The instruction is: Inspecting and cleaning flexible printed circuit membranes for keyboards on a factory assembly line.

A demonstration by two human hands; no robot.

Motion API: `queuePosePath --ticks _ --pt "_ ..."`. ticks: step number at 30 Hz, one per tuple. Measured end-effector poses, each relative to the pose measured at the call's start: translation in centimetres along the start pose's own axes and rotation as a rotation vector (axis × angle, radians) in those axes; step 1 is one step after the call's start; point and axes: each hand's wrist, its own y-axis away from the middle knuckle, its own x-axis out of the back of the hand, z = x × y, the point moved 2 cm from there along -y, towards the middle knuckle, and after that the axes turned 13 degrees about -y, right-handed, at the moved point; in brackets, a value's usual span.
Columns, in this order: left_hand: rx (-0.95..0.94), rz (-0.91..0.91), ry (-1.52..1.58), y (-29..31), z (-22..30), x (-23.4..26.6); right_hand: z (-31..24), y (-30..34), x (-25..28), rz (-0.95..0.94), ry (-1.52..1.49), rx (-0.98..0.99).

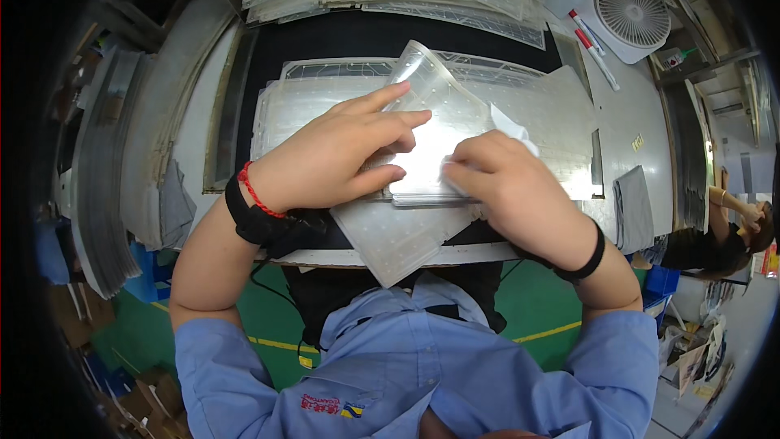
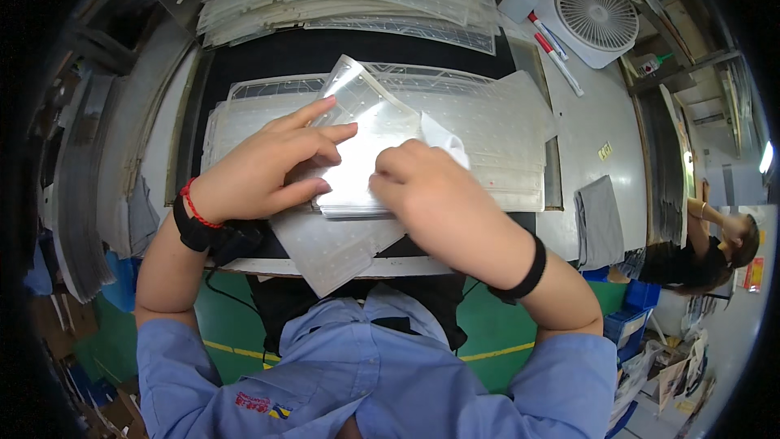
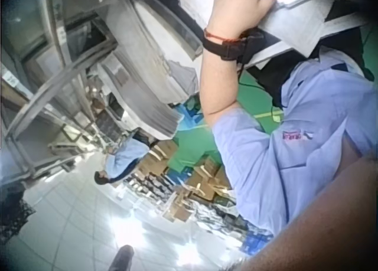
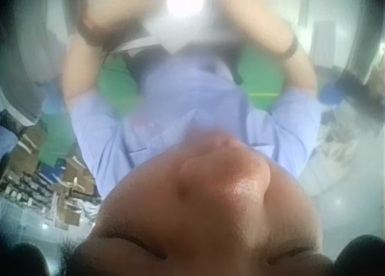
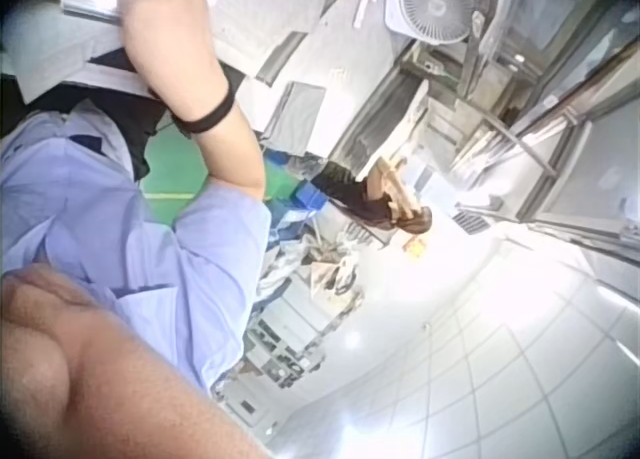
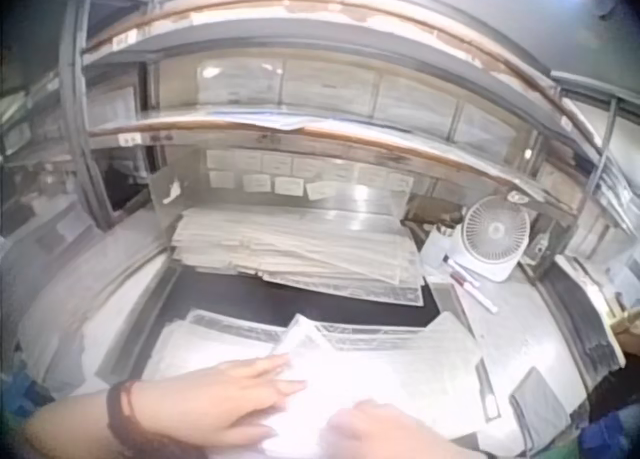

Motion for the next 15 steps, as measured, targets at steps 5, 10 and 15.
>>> queuePosePath --ticks 5,10,15 --pt "0.066 0.22 0.098 0.9 -1.7 2.7 1.2 2.5 4.4 0.3 0.024 -0.148" --pt "0.463 0.438 1.045 2.3 -6.6 4.1 2.9 4.4 7.3 0.506 -0.01 -0.214" --pt "0.75 0.3 0.956 3.1 -9.1 4.5 2.4 5.3 6.4 0.533 -0.021 -0.204"
